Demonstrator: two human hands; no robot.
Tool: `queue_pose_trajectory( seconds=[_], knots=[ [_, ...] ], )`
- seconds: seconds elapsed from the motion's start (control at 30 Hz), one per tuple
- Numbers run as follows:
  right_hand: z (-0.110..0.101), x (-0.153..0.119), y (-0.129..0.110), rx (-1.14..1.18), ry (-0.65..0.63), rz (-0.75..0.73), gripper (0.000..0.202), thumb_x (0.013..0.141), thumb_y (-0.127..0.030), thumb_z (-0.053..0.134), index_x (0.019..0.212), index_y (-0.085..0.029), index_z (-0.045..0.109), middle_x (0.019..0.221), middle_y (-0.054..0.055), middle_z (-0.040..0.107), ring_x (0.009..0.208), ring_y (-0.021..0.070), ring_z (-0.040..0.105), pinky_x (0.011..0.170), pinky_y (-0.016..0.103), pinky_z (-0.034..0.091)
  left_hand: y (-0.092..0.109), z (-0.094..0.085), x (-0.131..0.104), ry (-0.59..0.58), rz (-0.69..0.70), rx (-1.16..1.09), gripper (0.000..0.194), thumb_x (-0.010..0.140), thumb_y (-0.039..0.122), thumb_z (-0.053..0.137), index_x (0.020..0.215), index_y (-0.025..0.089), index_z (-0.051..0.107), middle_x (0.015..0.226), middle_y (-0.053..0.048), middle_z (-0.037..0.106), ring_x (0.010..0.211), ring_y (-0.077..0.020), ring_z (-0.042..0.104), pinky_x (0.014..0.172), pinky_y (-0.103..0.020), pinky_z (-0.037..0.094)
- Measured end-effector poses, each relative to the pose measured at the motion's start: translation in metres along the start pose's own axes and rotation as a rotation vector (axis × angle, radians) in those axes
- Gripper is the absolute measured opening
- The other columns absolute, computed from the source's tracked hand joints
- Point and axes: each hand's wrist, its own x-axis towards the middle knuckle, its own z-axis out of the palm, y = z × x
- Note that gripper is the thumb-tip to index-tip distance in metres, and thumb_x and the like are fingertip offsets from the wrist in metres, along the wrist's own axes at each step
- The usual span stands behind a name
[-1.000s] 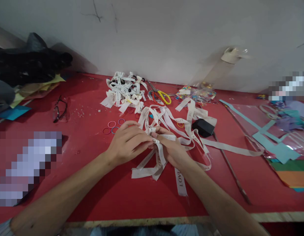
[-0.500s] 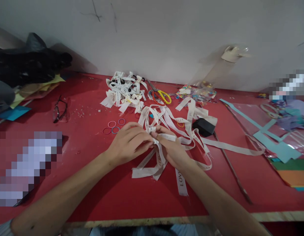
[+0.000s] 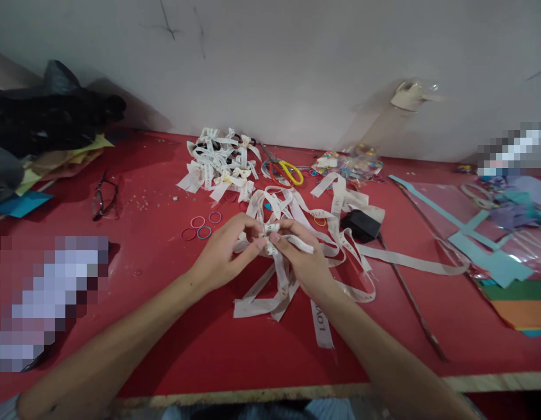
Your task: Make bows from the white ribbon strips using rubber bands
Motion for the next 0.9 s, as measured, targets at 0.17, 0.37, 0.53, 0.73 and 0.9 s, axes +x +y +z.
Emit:
queue_pose_trajectory(
  seconds=[0.17, 0.37, 0.53, 0.73, 0.9],
  knots=[
    [0.0008, -0.0035, -0.0015, -0.092, -0.008, -0.049, 0.023, 0.081, -0.036, 0.068, 0.096, -0.024, 0.056, 0.079, -0.003, 0.065, 0.069, 0.0124, 0.059, 0.063, 0.023, 0.045, -0.001, 0.0023, 0.0041, -0.095, -0.224, -0.17, 0.02, 0.088, 0.035, 0.061, 0.097, 0.018, 0.056, 0.088, -0.001, 0.061, 0.082, -0.0135, 0.059, 0.076, -0.026, 0.047],
    [0.0014, -0.0034, 0.0003, -0.17, 0.052, -0.02, 0.024, 0.079, -0.041, 0.07, 0.081, -0.022, 0.055, 0.065, -0.006, 0.057, 0.054, 0.0105, 0.048, 0.054, 0.023, 0.041, 0.0031, 0.0009, 0.0038, -0.106, -0.168, -0.082, 0.012, 0.089, 0.029, 0.06, 0.091, 0.017, 0.058, 0.084, 0.0, 0.062, 0.078, -0.0124, 0.057, 0.073, -0.024, 0.045],
    [0.0002, -0.0023, -0.002, -0.271, 0.046, -0.053, 0.023, 0.085, -0.042, 0.063, 0.077, -0.021, 0.061, 0.065, -0.004, 0.057, 0.058, 0.0108, 0.049, 0.057, 0.023, 0.042, -0.001, -0.0007, 0.0033, -0.045, -0.078, 0.014, 0.007, 0.089, 0.024, 0.058, 0.089, 0.017, 0.057, 0.082, 0.0, 0.061, 0.077, -0.0116, 0.056, 0.073, -0.023, 0.044],
    [-0.0003, -0.0003, -0.0042, -0.181, -0.046, -0.009, 0.02, 0.086, -0.037, 0.061, 0.076, -0.019, 0.064, 0.064, -0.003, 0.061, 0.06, 0.0116, 0.055, 0.059, 0.023, 0.044, -0.0055, -0.0007, 0.0038, -0.029, -0.111, 0.04, 0.01, 0.088, 0.025, 0.06, 0.083, 0.017, 0.056, 0.076, 0.002, 0.059, 0.071, -0.0106, 0.056, 0.068, -0.022, 0.044],
    [-0.0015, 0.0009, -0.0066, -0.184, -0.086, 0.022, 0.018, 0.087, -0.035, 0.06, 0.079, -0.019, 0.064, 0.061, -0.004, 0.058, 0.056, 0.0107, 0.051, 0.054, 0.023, 0.041, -0.0041, -0.0003, 0.0043, -0.015, -0.158, 0.045, 0.014, 0.086, 0.029, 0.063, 0.082, 0.017, 0.058, 0.073, 0.002, 0.062, 0.068, -0.0111, 0.056, 0.066, -0.023, 0.044]
  ],
)
